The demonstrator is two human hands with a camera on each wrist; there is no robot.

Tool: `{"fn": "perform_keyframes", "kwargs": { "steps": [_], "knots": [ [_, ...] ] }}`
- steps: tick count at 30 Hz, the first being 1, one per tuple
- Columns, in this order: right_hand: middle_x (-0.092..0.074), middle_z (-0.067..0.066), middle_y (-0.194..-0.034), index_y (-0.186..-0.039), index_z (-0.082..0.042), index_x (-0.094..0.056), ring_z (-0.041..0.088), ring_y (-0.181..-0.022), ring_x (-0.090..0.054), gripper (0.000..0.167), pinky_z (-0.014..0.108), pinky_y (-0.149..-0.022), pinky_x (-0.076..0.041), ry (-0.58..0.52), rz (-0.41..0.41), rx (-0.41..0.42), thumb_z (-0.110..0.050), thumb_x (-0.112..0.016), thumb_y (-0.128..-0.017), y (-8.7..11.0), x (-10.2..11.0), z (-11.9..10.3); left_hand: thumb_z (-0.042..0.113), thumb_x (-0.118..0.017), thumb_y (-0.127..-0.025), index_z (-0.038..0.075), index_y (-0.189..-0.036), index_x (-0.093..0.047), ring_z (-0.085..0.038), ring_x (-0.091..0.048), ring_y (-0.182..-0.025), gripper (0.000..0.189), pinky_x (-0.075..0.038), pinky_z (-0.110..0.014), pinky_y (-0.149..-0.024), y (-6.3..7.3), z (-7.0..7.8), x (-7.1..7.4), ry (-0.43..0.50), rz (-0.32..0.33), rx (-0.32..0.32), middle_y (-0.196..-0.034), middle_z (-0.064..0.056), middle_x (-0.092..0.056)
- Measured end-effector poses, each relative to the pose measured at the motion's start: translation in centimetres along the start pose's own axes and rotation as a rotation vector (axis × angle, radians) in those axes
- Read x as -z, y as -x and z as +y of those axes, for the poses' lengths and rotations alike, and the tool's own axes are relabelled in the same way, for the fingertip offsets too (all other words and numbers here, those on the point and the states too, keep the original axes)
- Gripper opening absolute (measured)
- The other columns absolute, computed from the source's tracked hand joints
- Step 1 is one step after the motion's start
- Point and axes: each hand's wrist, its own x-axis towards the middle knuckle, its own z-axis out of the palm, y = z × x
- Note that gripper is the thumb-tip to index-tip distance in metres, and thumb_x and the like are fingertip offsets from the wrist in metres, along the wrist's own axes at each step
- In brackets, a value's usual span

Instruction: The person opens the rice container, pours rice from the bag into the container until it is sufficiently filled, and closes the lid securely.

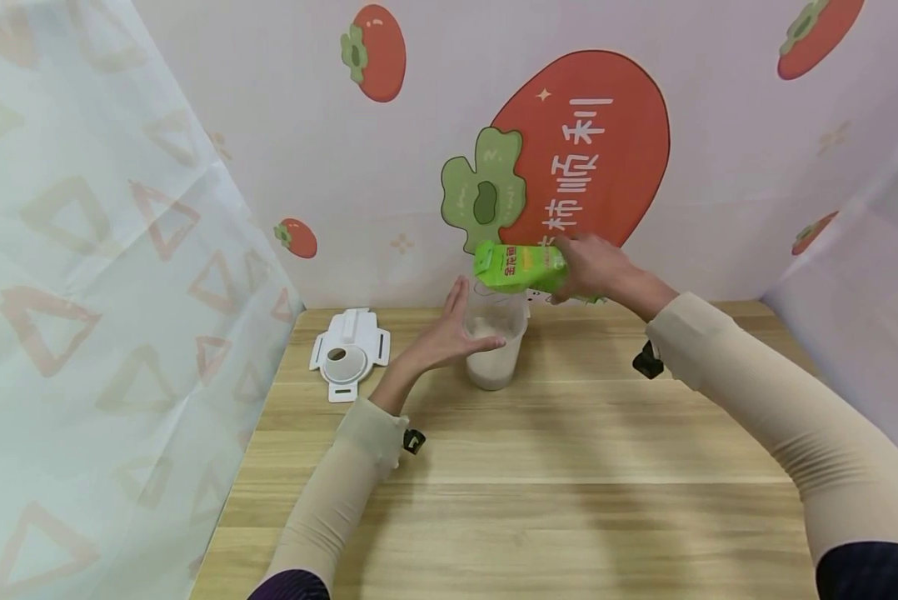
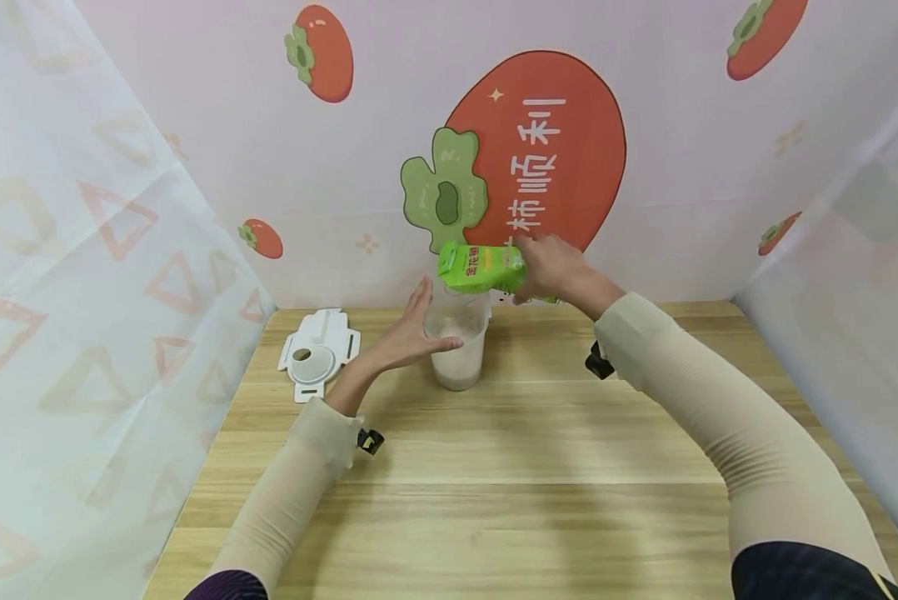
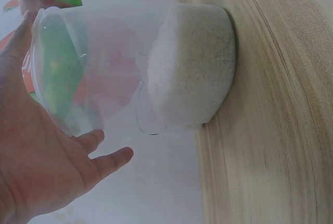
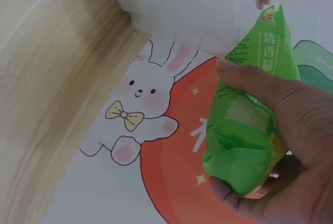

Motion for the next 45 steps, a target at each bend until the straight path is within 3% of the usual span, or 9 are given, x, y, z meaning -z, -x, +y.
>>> {"fn": "perform_keyframes", "kwargs": {
  "steps": [9,20,25,32,39,45],
  "knots": [
    [-0.053,0.022,-0.153,-0.160,-0.005,-0.039,0.040,-0.120,-0.060,0.113,0.062,-0.104,-0.052,-0.013,-0.011,0.025,-0.027,-0.102,-0.069,0.0,-0.8,0.6,0.066,-0.076,-0.088,0.016,-0.170,0.014,-0.035,-0.010,-0.163,0.132,-0.031,-0.055,-0.125,0.0,-0.1,0.0,0.010,-0.012,0.005,-0.177,0.000,0.022],
    [-0.062,0.022,-0.136,-0.154,-0.001,-0.044,0.038,-0.107,-0.059,0.103,0.057,-0.096,-0.054,-0.044,0.000,0.025,-0.027,-0.099,-0.071,-0.2,-1.0,1.6,0.065,-0.075,-0.089,0.017,-0.169,0.017,-0.036,-0.012,-0.163,0.131,-0.032,-0.055,-0.125,-0.1,-0.1,0.0,0.003,-0.007,-0.007,-0.178,-0.005,0.018],
    [-0.060,0.021,-0.141,-0.154,-0.002,-0.045,0.040,-0.115,-0.060,0.103,0.061,-0.102,-0.053,-0.077,0.011,0.034,-0.027,-0.100,-0.070,-0.3,-1.1,2.1,0.065,-0.075,-0.089,0.016,-0.169,0.016,-0.036,-0.012,-0.163,0.130,-0.032,-0.054,-0.125,0.0,-0.1,0.0,0.001,0.003,-0.011,-0.178,-0.007,0.018],
    [-0.060,0.022,-0.140,-0.154,-0.001,-0.045,0.041,-0.113,-0.059,0.102,0.061,-0.098,-0.052,-0.129,0.013,0.031,-0.025,-0.099,-0.071,0.1,-1.1,2.6,0.062,-0.075,-0.090,0.016,-0.168,0.018,-0.029,-0.001,-0.164,0.130,-0.024,-0.050,-0.129,0.1,0.0,0.0,0.020,-0.004,-0.009,-0.177,-0.001,0.022],
    [-0.061,0.020,-0.134,-0.153,-0.002,-0.046,0.038,-0.109,-0.058,0.098,0.057,-0.095,-0.053,-0.153,0.021,0.022,-0.025,-0.098,-0.073,0.5,-1.1,3.6,0.062,-0.075,-0.090,0.015,-0.169,0.016,-0.026,0.001,-0.164,0.130,-0.023,-0.051,-0.130,0.1,0.0,-0.1,0.021,0.000,-0.001,-0.177,0.001,0.022],
    [-0.060,0.019,-0.135,-0.155,-0.003,-0.045,0.038,-0.110,-0.057,0.100,0.057,-0.094,-0.052,-0.184,0.037,0.063,-0.023,-0.099,-0.073,0.8,-1.4,4.4,0.063,-0.076,-0.089,0.013,-0.169,0.014,-0.027,-0.001,-0.164,0.130,-0.024,-0.051,-0.129,0.1,0.0,-0.1,0.018,0.008,-0.008,-0.177,-0.002,0.019]
  ]
}}
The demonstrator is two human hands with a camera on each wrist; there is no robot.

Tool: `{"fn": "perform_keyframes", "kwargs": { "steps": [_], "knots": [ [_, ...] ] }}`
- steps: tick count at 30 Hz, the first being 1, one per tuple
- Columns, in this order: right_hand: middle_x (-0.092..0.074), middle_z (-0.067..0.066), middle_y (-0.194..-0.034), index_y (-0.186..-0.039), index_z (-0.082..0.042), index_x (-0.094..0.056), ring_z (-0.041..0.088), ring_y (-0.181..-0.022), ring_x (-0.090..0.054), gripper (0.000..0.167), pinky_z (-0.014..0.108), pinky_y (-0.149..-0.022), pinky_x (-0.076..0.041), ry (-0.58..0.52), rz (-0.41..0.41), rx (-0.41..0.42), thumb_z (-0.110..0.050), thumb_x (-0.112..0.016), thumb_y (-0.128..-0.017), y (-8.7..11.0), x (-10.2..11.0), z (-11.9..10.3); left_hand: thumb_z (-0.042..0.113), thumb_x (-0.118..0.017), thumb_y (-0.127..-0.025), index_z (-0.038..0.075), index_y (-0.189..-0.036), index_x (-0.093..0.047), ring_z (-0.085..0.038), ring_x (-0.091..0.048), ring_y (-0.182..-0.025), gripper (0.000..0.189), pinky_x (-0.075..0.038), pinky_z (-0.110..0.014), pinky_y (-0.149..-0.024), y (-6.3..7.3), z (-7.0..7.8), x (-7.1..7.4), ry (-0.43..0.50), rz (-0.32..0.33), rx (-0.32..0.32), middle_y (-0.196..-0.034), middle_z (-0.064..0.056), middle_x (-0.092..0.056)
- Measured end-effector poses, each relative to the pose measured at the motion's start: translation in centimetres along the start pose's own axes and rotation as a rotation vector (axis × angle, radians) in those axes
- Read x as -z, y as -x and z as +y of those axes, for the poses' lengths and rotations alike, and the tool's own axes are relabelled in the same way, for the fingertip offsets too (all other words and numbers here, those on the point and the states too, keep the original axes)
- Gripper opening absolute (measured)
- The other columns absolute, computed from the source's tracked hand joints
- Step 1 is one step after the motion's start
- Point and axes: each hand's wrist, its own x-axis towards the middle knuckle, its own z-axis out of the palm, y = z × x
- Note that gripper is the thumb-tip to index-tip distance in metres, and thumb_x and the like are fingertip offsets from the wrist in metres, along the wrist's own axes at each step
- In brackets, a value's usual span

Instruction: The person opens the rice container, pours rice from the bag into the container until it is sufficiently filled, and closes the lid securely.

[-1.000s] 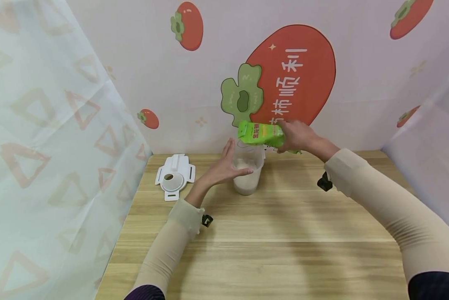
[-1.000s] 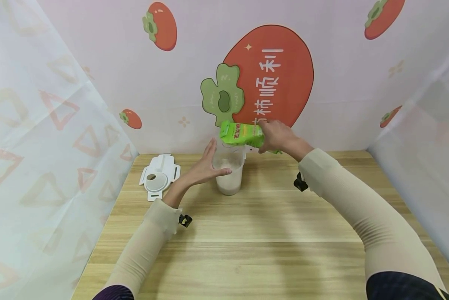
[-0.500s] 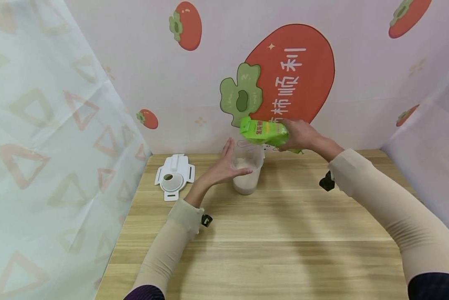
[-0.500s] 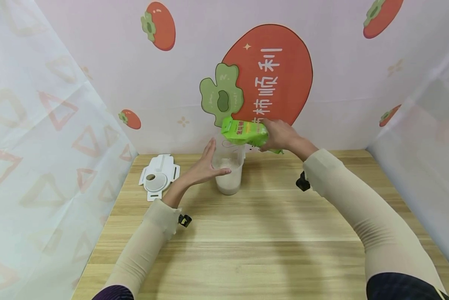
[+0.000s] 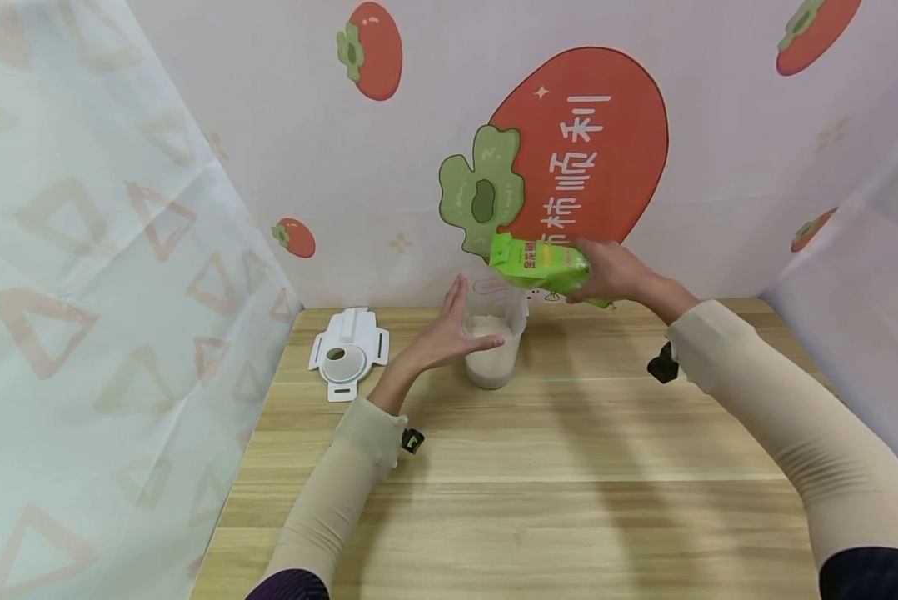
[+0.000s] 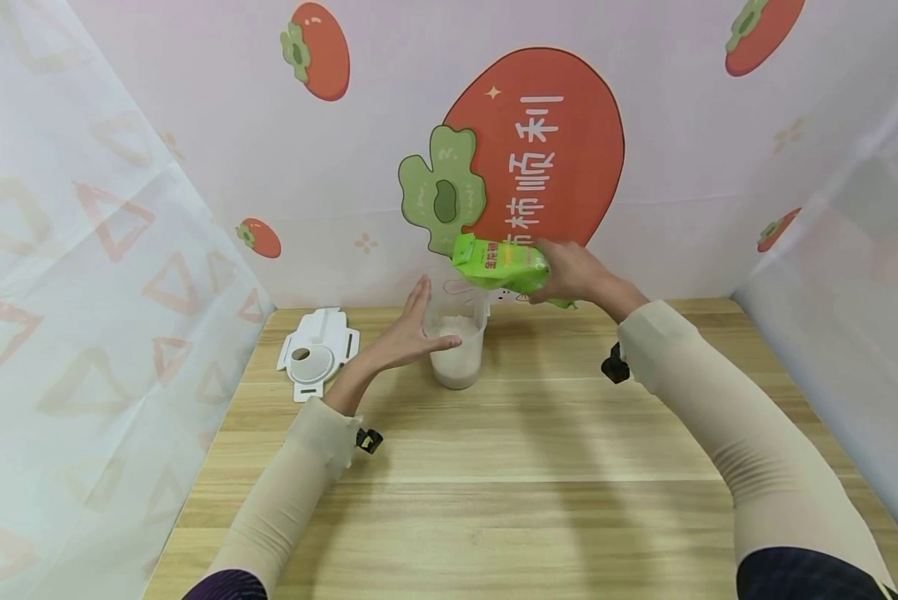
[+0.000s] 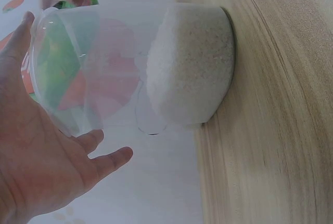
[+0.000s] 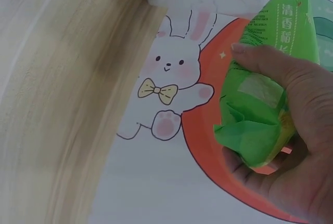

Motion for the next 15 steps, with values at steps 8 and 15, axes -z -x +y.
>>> {"fn": "perform_keyframes", "kwargs": {
  "steps": [8,15],
  "knots": [
    [-0.058,0.019,-0.142,-0.154,-0.002,-0.047,0.038,-0.116,-0.056,0.101,0.061,-0.101,-0.049,-0.031,0.008,0.029,-0.018,-0.101,-0.070,0.5,-0.2,1.2,0.067,-0.074,-0.089,0.019,-0.168,0.018,-0.027,-0.003,-0.164,0.131,-0.026,-0.051,-0.128,0.1,0.1,0.2,-0.007,-0.011,0.010,-0.177,0.000,0.020],
    [-0.058,0.021,-0.142,-0.158,-0.003,-0.043,0.041,-0.114,-0.057,0.103,0.061,-0.096,-0.050,-0.009,-0.019,-0.030,-0.022,-0.099,-0.073,1.2,-0.2,2.5,0.066,-0.074,-0.089,0.018,-0.168,0.017,-0.026,-0.002,-0.164,0.130,-0.025,-0.048,-0.129,0.1,0.1,0.2,-0.014,-0.019,0.011,-0.177,0.000,0.021]
  ]
}}
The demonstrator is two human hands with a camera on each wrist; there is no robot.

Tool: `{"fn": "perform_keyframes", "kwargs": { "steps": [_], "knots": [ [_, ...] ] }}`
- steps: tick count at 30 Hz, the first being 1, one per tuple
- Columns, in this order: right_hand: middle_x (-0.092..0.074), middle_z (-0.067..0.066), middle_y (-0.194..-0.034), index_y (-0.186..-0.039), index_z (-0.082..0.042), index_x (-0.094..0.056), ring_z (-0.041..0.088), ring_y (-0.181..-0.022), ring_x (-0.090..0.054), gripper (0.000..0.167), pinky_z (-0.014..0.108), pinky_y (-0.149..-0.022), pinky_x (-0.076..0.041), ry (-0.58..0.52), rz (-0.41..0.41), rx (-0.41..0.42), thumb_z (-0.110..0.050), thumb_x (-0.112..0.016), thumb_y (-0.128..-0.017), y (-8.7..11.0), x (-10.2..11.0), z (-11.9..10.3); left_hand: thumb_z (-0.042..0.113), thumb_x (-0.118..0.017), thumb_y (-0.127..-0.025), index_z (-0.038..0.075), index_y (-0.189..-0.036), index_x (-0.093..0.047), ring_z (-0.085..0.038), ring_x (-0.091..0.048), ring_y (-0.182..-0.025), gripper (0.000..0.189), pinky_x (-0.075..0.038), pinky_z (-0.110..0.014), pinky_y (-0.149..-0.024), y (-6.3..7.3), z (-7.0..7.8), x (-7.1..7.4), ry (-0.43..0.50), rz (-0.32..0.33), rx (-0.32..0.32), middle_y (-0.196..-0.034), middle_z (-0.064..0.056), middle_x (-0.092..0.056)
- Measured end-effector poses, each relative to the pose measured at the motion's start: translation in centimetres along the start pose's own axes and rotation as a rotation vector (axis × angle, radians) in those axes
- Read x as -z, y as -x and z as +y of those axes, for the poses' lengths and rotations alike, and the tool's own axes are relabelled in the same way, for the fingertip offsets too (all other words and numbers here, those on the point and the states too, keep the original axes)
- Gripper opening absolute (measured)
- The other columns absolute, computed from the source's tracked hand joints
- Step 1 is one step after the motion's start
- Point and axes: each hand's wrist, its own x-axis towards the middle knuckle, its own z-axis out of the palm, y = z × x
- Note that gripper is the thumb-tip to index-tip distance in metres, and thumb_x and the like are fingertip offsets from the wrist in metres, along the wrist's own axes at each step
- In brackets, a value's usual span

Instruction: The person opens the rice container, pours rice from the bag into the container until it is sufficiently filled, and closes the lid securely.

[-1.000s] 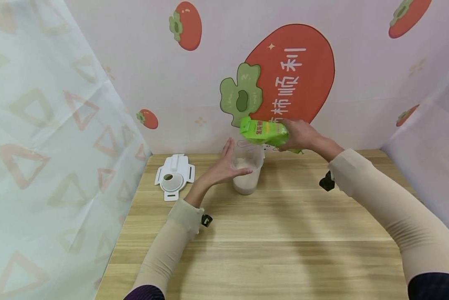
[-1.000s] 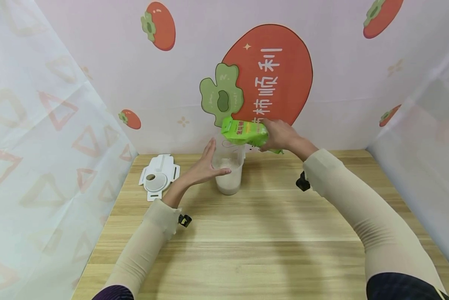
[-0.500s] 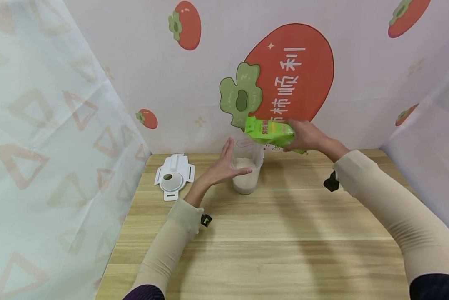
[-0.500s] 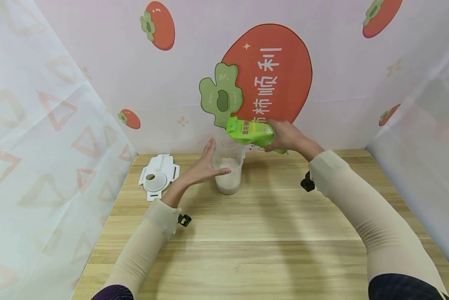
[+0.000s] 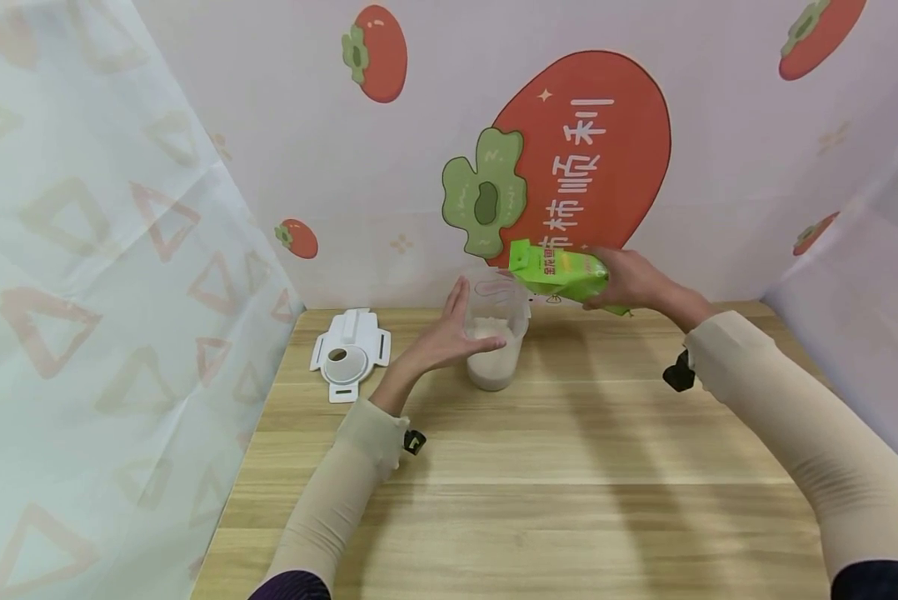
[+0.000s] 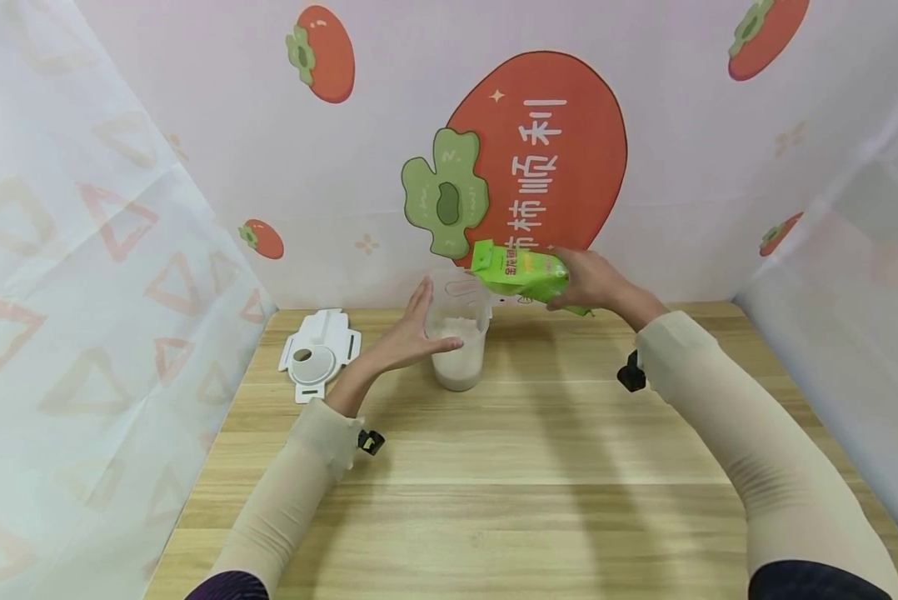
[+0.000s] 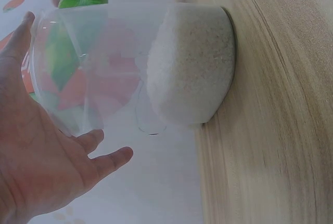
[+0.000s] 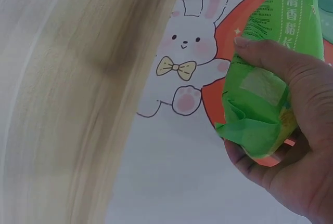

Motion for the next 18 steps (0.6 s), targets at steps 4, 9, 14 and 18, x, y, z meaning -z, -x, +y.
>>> {"fn": "perform_keyframes", "kwargs": {
  "steps": [4,9,14,18],
  "knots": [
    [-0.059,0.023,-0.142,-0.159,-0.005,-0.042,0.041,-0.113,-0.057,0.104,0.060,-0.095,-0.049,0.001,0.001,-0.010,-0.022,-0.098,-0.073,0.5,0.0,0.8,0.066,-0.074,-0.089,0.017,-0.168,0.017,-0.026,-0.001,-0.165,0.130,-0.025,-0.049,-0.129,-0.1,-0.1,-0.1,-0.003,0.002,-0.002,-0.178,-0.002,0.019],
    [-0.061,0.023,-0.140,-0.159,-0.004,-0.043,0.039,-0.113,-0.058,0.103,0.059,-0.094,-0.049,0.009,0.002,-0.024,-0.022,-0.098,-0.074,1.0,0.1,1.7,0.066,-0.074,-0.089,0.016,-0.169,0.016,-0.028,-0.003,-0.165,0.130,-0.027,-0.052,-0.128,-0.1,-0.2,-0.2,-0.002,0.009,-0.011,-0.178,-0.005,0.017],
    [-0.063,0.023,-0.135,-0.156,-0.003,-0.045,0.039,-0.110,-0.059,0.100,0.057,-0.092,-0.049,-0.009,-0.003,-0.032,-0.022,-0.098,-0.074,1.5,0.3,2.4,0.066,-0.074,-0.089,0.016,-0.169,0.016,-0.028,-0.004,-0.164,0.130,-0.027,-0.052,-0.128,-0.1,-0.2,-0.2,0.004,0.010,-0.010,-0.178,-0.003,0.018],
    [-0.064,0.023,-0.135,-0.155,-0.002,-0.047,0.038,-0.110,-0.059,0.098,0.057,-0.092,-0.050,-0.028,-0.014,-0.028,-0.023,-0.099,-0.074,1.9,0.5,2.8,0.066,-0.074,-0.088,0.016,-0.169,0.015,-0.028,-0.005,-0.165,0.130,-0.027,-0.051,-0.129,-0.2,-0.2,-0.2,0.009,0.011,-0.004,-0.178,0.001,0.019]
  ]
}}
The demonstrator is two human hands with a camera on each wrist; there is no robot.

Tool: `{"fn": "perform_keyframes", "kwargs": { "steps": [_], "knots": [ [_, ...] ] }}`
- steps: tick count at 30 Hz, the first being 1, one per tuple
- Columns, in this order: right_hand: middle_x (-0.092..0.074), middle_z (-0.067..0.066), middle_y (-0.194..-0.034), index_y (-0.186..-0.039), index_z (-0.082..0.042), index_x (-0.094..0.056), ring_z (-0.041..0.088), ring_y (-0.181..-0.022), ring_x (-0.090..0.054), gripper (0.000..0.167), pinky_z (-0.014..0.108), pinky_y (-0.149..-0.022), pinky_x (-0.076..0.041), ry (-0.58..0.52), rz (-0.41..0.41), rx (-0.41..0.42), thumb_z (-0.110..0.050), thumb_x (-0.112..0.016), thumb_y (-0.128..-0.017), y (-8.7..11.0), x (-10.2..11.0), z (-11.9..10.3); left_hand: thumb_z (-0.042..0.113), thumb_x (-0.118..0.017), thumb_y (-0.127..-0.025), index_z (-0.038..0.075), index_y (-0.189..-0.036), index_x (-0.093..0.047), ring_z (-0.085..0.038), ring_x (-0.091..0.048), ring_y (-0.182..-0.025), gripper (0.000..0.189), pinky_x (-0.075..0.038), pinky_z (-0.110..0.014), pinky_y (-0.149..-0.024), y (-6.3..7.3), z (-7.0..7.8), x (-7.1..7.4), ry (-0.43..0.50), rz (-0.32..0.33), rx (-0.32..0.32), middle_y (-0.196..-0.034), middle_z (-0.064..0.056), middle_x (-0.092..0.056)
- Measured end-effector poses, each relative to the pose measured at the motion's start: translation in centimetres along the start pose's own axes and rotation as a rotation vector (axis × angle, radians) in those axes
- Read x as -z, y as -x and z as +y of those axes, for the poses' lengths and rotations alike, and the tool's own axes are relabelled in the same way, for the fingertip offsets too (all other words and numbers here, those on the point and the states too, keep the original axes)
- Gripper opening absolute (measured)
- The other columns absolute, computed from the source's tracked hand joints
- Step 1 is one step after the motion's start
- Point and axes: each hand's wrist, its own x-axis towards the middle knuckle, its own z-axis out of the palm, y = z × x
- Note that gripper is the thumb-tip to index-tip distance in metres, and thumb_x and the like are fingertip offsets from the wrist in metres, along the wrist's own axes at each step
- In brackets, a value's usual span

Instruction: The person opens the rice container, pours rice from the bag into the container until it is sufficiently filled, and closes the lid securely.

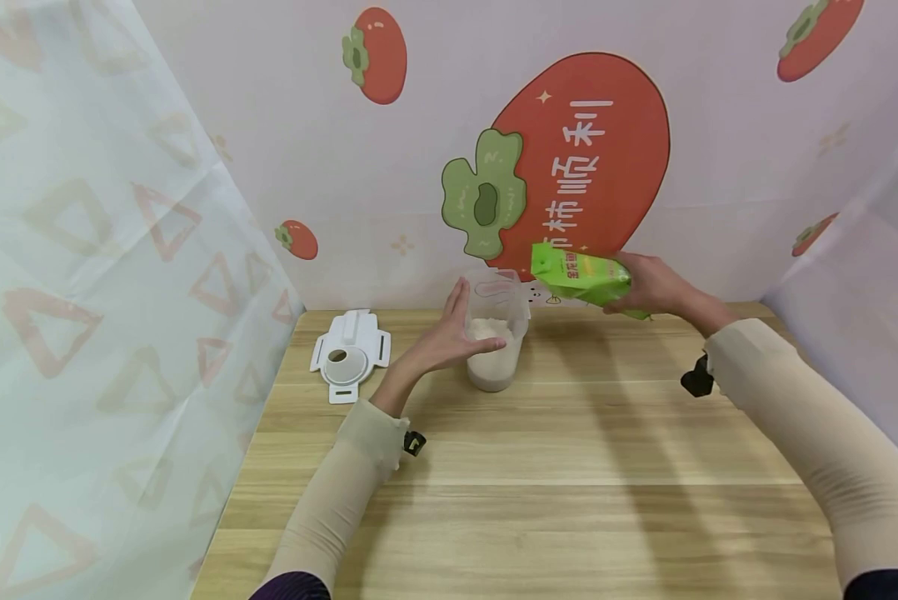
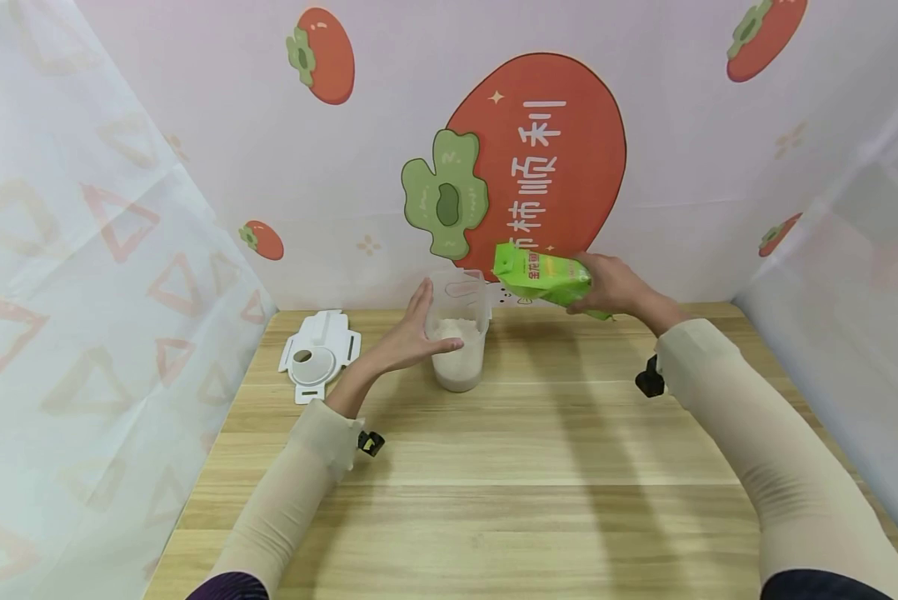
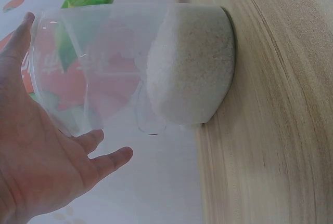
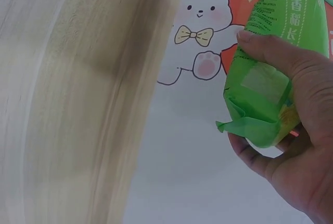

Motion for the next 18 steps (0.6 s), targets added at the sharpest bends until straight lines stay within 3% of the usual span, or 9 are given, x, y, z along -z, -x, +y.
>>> {"fn": "perform_keyframes", "kwargs": {
  "steps": [8,18],
  "knots": [
    [-0.064,0.025,-0.129,-0.147,0.004,-0.051,0.036,-0.105,-0.059,0.090,0.054,-0.086,-0.049,0.010,-0.001,-0.024,-0.024,-0.098,-0.075,1.1,0.2,1.5,0.068,-0.074,-0.087,0.017,-0.169,0.014,-0.028,-0.008,-0.164,0.131,-0.030,-0.052,-0.127,0.0,0.0,-0.1,-0.002,0.005,0.003,-0.178,0.001,0.018],
    [-0.061,0.029,-0.136,-0.148,0.008,-0.049,0.039,-0.109,-0.058,0.091,0.058,-0.091,-0.048,-0.010,-0.015,-0.053,-0.018,-0.097,-0.075,1.8,0.3,3.9,0.065,-0.075,-0.088,0.018,-0.168,0.017,-0.027,-0.004,-0.165,0.131,-0.027,-0.051,-0.128,0.1,0.1,0.0,0.010,0.004,-0.004,-0.178,-0.003,0.018]
  ]
}}
